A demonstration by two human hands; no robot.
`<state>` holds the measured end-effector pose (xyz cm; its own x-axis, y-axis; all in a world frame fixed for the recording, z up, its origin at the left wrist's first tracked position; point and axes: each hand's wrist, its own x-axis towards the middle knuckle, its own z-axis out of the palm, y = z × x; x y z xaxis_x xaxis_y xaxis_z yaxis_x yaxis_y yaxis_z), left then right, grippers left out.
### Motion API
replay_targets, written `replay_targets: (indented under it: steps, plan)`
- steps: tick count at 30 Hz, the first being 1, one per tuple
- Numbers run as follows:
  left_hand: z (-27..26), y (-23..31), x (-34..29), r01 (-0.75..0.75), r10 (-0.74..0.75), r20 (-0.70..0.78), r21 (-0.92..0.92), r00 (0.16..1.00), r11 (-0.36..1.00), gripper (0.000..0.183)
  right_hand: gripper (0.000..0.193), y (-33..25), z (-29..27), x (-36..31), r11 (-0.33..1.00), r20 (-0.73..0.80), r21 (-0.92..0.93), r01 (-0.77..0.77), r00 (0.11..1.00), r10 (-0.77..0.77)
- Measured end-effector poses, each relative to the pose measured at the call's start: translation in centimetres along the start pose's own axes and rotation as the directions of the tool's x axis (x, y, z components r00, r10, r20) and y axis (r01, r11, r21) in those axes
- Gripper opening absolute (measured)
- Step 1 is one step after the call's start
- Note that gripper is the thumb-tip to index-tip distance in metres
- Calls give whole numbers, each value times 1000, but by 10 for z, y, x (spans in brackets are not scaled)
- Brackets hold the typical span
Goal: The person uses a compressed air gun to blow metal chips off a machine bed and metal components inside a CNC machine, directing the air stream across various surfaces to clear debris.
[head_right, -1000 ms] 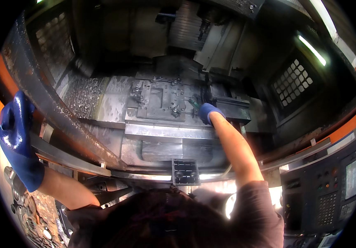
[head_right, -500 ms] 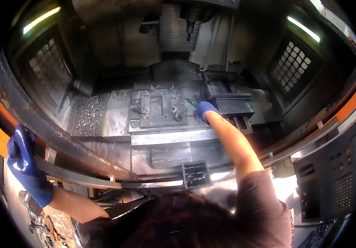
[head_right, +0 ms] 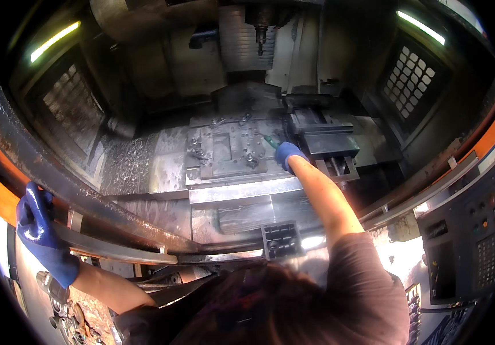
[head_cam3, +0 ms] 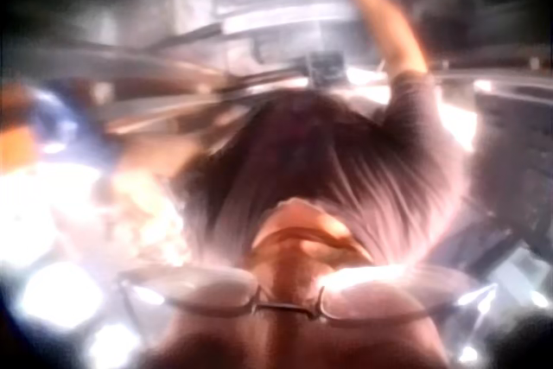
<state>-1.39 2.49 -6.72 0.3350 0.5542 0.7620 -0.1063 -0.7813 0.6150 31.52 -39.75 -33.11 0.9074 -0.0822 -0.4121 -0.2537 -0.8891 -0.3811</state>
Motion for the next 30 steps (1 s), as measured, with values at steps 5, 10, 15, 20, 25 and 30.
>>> replay_targets:
  steps: [5, 10, 15, 20, 25, 30]
  plan:
    - [-3, 8, -3, 34, -34, 25, -15, 999, 999, 26, 36, 5, 3, -19, 993, -30, 118, -15, 999, 18]
    - [-2, 6, -2, 80, -79, 31, -52, 996, 995, 27, 30, 12, 15, -9, 1000, -119, -26, 16, 993, -19]
    - [-1, 5, -2, 45, -45, 13, -10, 999, 999, 29, 29, 13, 20, 2, 993, -87, 113, -39, 995, 49]
    - [0, 7, -3, 37, -37, 2, 0, 999, 999, 30, 30, -9, 8, -19, 1000, -52, 15, -21, 998, 21]
    - [0, 7, -2, 30, -30, 8, -16, 1000, 999, 30, 32, -7, 9, -9, 996, -78, -89, -6, 997, -1]
    - [1, 9, -2, 53, -53, -18, 15, 998, 998, 30, 34, 2, 14, 1, 994, -63, -103, 48, 996, -55]
